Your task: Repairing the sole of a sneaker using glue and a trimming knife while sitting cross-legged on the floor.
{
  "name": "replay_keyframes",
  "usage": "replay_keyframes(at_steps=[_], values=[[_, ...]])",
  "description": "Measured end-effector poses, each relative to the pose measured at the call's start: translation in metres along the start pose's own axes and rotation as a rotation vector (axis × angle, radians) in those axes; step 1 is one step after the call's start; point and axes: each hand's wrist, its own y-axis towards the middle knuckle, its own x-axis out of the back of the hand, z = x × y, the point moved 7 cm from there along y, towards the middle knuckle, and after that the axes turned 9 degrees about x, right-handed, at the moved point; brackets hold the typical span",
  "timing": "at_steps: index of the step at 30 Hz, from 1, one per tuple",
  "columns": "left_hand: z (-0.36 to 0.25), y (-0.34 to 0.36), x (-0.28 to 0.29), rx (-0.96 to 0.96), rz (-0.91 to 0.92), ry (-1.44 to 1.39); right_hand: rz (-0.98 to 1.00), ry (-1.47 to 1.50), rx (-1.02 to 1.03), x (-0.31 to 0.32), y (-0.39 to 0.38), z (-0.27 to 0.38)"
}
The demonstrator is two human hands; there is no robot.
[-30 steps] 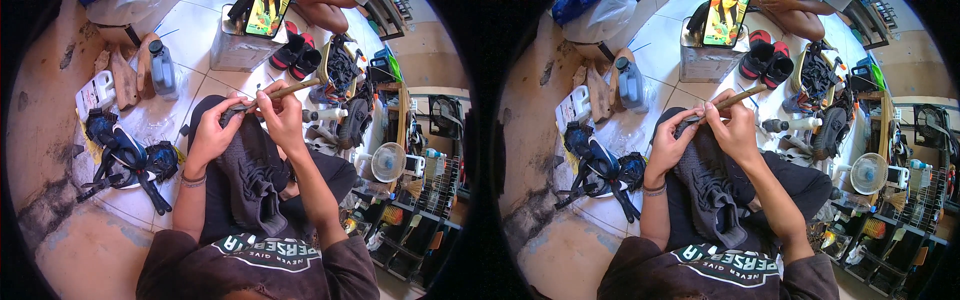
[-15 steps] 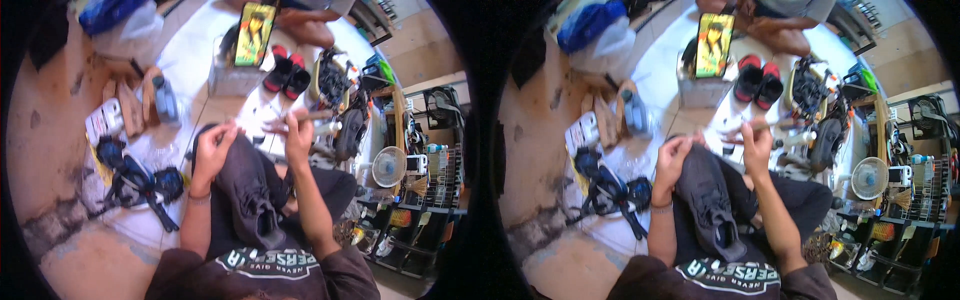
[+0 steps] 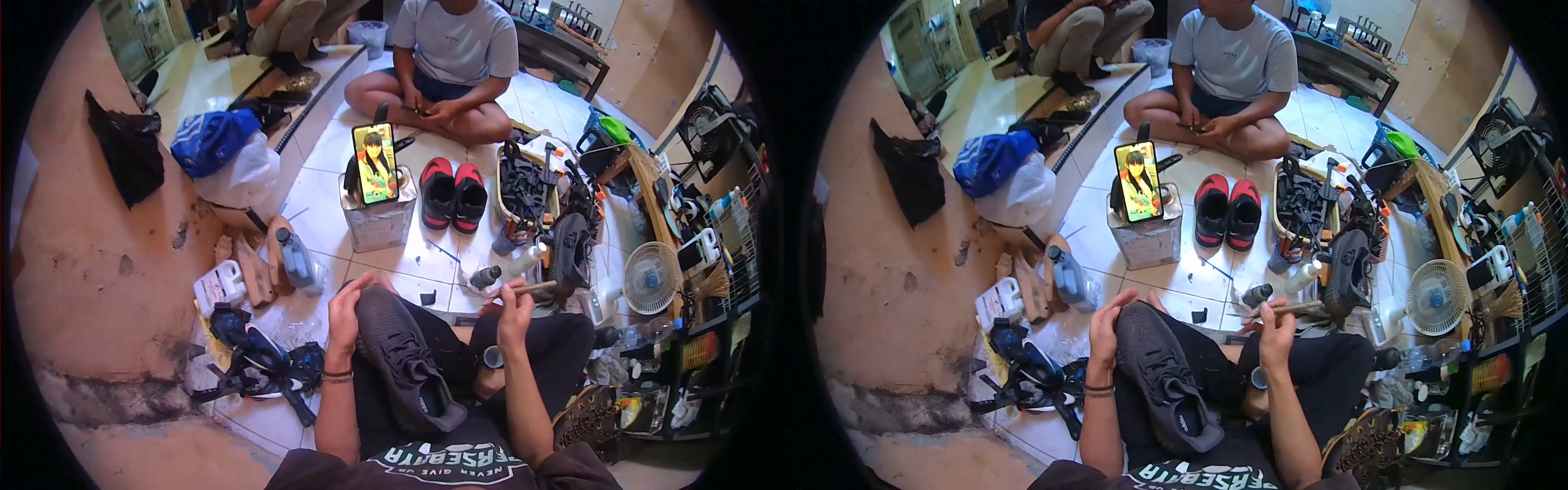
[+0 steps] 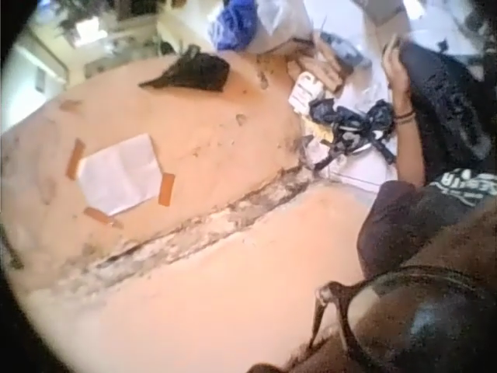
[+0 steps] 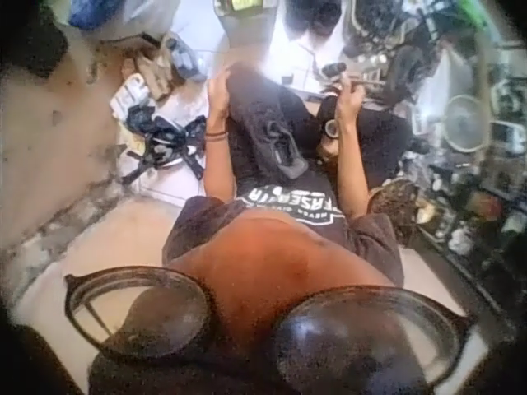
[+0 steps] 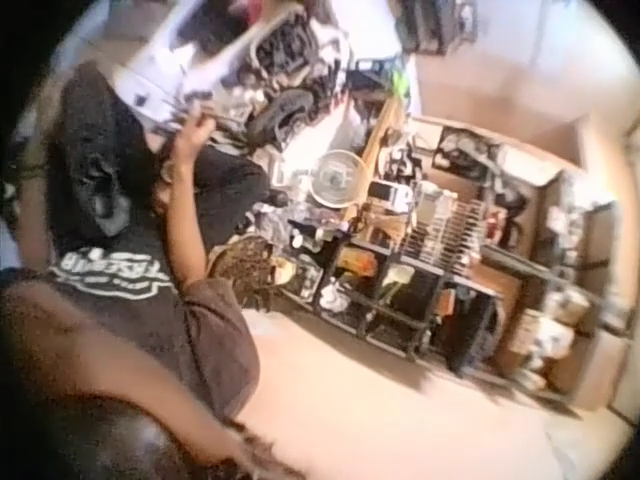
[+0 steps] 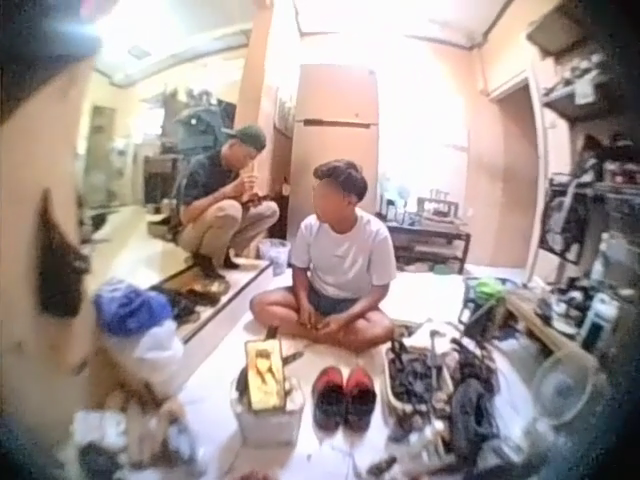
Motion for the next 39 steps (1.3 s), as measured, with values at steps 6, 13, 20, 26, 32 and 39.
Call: replay_keyframes(at_steps=[6,13,20,26,32,39], values=[[-0.066,-0.054,-0.006,-0.341,-0.307,0.158,0.060,0.124,0.054,-0.004,-0.021,0.044],[-0.066,-0.103,-0.096,-0.423,0.095,0.203,0.241,0.309,0.153,-0.027,-0.057,0.088],[-0.061,-0.121,-0.168,-0.132,0.398,0.364,0.322,0.142,0.271,-0.002,-0.073,0.099],[-0.063,-0.128,-0.182,-0.275,0.380,0.467,0.442,-0.150,0.564,0.008,-0.075,0.125],[-0.049,-0.130,-0.176,-0.150,0.462,0.402,0.518,-0.169,0.577,0.010,-0.078,0.129],[-0.048,-0.129,-0.171,-0.026,0.398,0.354,0.570,-0.191,0.595,0.008,-0.079,0.132]])
